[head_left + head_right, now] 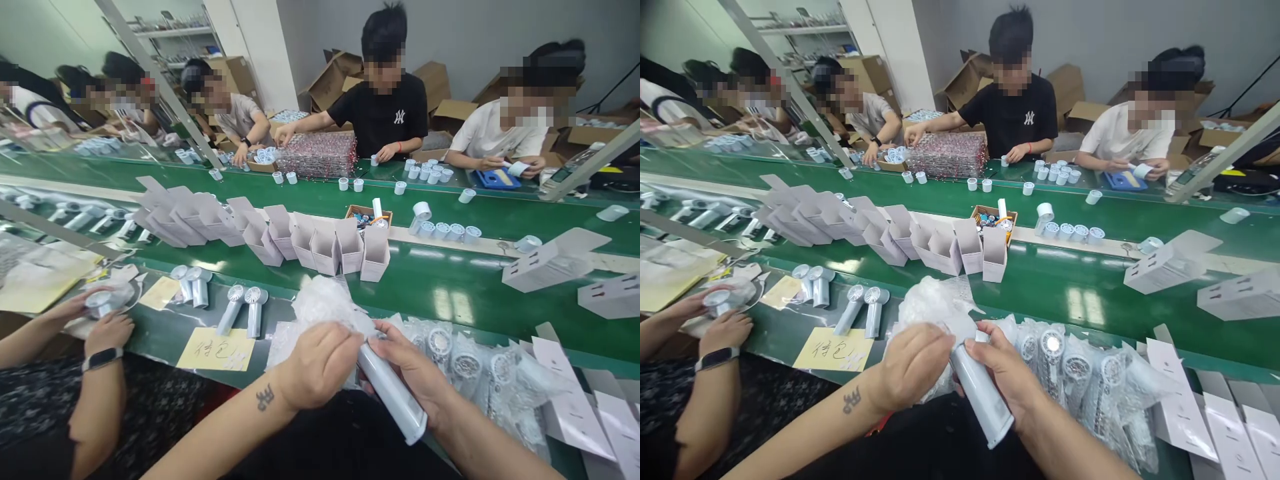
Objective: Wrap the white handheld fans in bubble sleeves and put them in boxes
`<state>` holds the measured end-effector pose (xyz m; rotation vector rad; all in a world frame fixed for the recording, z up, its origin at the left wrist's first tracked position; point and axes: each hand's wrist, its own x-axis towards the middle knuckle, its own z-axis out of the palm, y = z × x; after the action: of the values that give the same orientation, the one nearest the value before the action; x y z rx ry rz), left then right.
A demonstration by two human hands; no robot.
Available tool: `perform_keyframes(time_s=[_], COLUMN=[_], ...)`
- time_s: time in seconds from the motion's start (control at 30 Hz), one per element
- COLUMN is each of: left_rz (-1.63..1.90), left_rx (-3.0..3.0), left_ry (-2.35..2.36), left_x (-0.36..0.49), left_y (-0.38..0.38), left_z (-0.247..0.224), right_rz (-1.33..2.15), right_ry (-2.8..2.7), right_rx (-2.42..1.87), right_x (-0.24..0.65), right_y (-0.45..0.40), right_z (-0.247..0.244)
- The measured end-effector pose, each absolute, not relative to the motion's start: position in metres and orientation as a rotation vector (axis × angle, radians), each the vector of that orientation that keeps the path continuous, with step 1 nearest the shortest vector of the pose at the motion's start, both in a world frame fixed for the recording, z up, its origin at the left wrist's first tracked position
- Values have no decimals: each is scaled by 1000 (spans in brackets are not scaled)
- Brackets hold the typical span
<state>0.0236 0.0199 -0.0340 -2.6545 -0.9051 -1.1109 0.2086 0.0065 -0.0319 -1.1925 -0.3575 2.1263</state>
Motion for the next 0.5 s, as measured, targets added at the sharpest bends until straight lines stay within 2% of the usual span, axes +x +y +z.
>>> perform_keyframes(time_s=[0.1, 0.27, 0.37, 0.5], left_rz=[-1061, -1255, -1403, -1492], left_rx=[-2714, -2811, -2790, -2800], left_ry=[-1089, -1404, -2046, -2921], left_x=[24, 35, 34, 30], left_y=[7, 1, 15, 35], left_z=[-49, -59, -41, -10], right_rz=[2032, 1919, 1865, 1580], right_ry=[-280, -391, -883, -1701], right_rx=[-1320, -1414, -1574, -1634], right_x=[211, 206, 218, 245], right_y=[2, -9, -8, 2], right_z=[-47, -71, -53, 4])
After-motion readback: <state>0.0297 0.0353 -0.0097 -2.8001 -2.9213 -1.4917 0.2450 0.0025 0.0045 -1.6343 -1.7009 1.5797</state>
